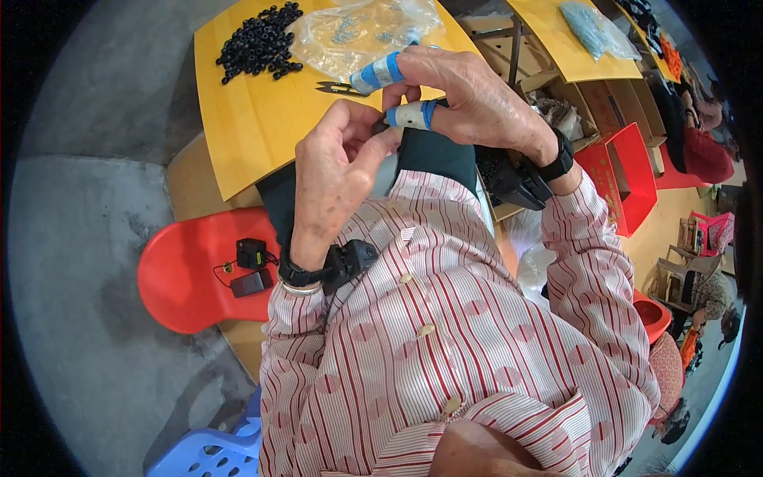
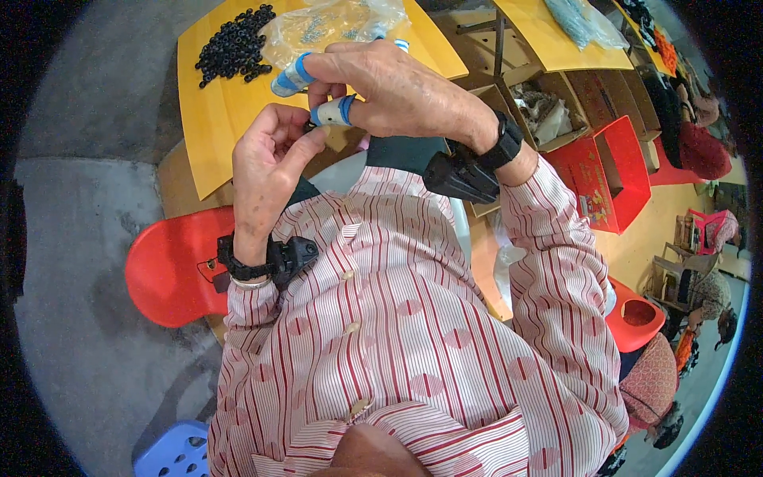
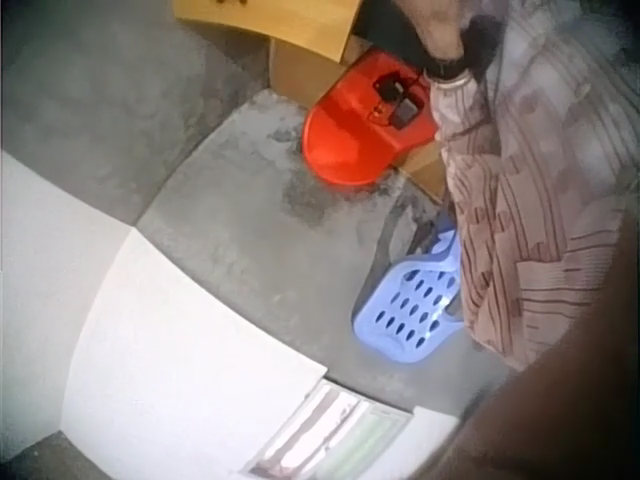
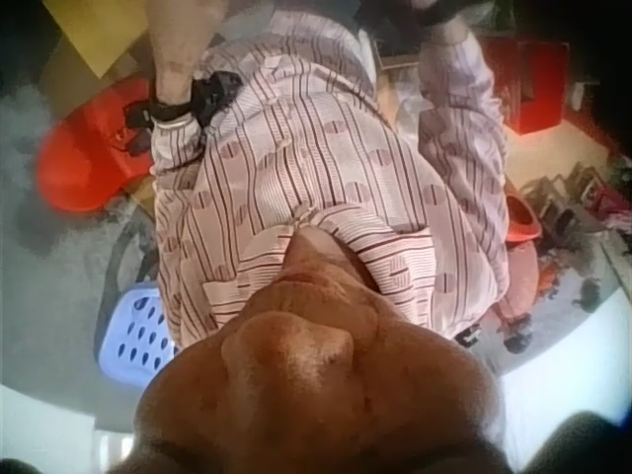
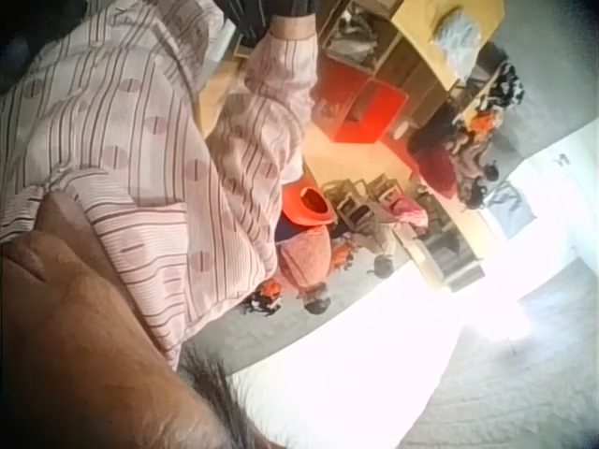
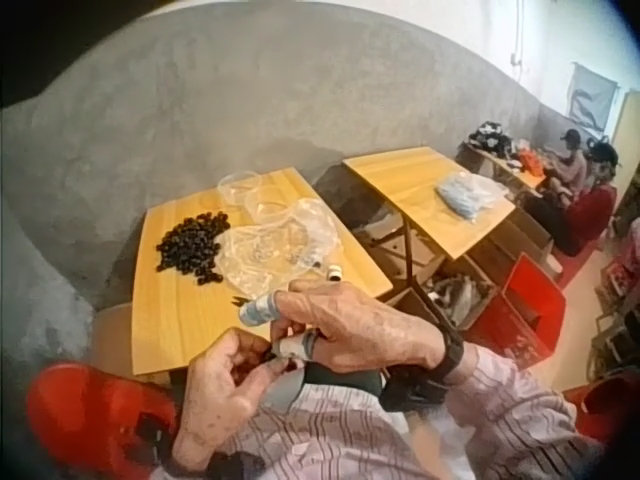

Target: The person assembles rubber components by inserting small pins into them by hand and sorts the rubber pieces across the table.

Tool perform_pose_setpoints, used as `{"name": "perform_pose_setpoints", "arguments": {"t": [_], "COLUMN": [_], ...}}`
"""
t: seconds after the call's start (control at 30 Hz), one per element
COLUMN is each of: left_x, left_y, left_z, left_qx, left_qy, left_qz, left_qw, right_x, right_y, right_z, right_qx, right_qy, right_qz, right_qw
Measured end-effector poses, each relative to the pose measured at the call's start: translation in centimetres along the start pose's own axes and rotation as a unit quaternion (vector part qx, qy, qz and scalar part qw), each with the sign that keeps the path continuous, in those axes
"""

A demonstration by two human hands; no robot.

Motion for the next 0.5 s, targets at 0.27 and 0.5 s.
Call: {"name": "perform_pose_setpoints", "arguments": {"t": [0.27, 0.5], "left_x": [0.2, 0.1], "left_y": [0.4, 0.6], "left_z": [-1.1, -1.3], "left_qx": [0.042, 0.052], "left_qy": [-0.100, -0.141], "left_qz": [-0.024, -0.052], "left_qw": [0.994, 0.987], "right_x": [0.2, 0.1], "right_y": [0.0, 0.1], "right_z": [-0.1, 0.6], "right_qx": [-0.002, -0.025], "right_qy": [0.019, 0.057], "right_qz": [0.013, 0.017], "right_qw": [1.000, 0.998]}}
Point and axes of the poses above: each hand's wrist, its own y-axis away from the middle knuckle, its own x-axis out of the palm, z = x × y, the point moved 8 cm from there along -y, towards the middle knuckle, and after that the axes turned 4 degrees about -z, right-handed, at the moved point
